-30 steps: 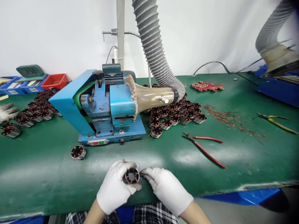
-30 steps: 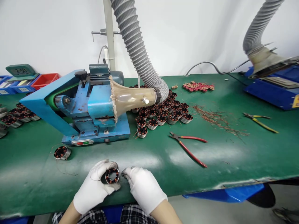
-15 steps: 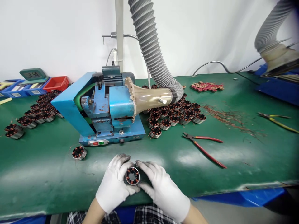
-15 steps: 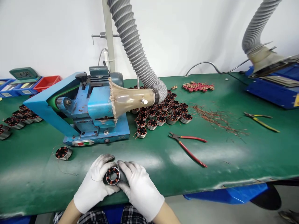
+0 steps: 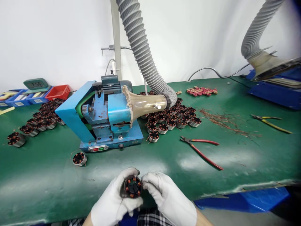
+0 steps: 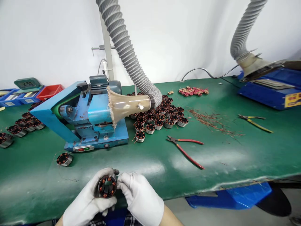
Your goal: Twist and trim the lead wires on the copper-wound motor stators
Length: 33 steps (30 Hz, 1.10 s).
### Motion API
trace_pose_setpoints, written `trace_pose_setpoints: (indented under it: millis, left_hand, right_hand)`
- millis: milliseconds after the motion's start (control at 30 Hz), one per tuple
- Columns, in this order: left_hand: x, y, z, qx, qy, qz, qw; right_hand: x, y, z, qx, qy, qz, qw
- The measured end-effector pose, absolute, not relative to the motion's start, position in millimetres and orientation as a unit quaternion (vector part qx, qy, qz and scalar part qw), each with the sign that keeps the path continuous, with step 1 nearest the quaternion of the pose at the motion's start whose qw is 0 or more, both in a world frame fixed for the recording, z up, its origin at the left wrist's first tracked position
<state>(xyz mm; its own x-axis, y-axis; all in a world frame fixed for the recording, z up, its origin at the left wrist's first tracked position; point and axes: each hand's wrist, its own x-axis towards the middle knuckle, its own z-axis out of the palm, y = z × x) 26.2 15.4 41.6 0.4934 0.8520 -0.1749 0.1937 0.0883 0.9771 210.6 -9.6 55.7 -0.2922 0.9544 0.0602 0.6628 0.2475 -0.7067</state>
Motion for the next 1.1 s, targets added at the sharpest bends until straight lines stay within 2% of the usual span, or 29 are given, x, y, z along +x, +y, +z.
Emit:
trace_pose_setpoints:
  millis: [67, 167, 233, 333, 433, 533, 600, 700, 833, 933, 1000, 1100]
  left_hand:
    - [22, 17, 58, 0.633, 0.367, 0.289, 0.617]
    - [21, 22, 78, 0.764, 0.297, 0.324, 0.472]
    - [24, 21, 83, 0.808, 0.303, 0.335, 0.378]
    - [25, 18, 77, 0.836, 0.356, 0.341, 0.242]
    - [26, 14, 65, 0.857, 0.35, 0.344, 0.154]
    - [31, 9, 57, 0.823, 0.364, 0.385, 0.207]
    - [35, 5, 53, 0.764, 0.41, 0.425, 0.26]
    - [37, 2, 50, 0.695, 0.461, 0.459, 0.307]
    - [30, 9, 55, 0.721, 0.435, 0.382, 0.381]
    - [25, 15, 69, 0.714, 0.373, 0.339, 0.486]
    - [24, 16, 76, 0.741, 0.341, 0.353, 0.458]
    - [25, 15, 79, 0.804, 0.348, 0.392, 0.281]
  right_hand:
    - [211, -8, 66, -0.541, -0.709, 0.366, 0.264]
    - [213, -5, 76, -0.528, -0.677, 0.43, 0.28]
    - [215, -5, 80, -0.515, -0.673, 0.445, 0.29]
    - [214, -6, 82, -0.532, -0.684, 0.407, 0.288]
    - [211, -10, 80, -0.573, -0.73, 0.263, 0.265]
    - [205, -15, 78, -0.592, -0.764, 0.062, 0.248]
    - [203, -17, 80, -0.597, -0.761, 0.017, 0.254]
    - [204, -17, 89, -0.589, -0.738, 0.159, 0.288]
    - [208, -12, 92, -0.543, -0.663, 0.4, 0.325]
    - [209, -11, 88, -0.525, -0.643, 0.453, 0.324]
    - [209, -11, 87, -0.544, -0.66, 0.419, 0.304]
    - [210, -11, 88, -0.553, -0.678, 0.393, 0.285]
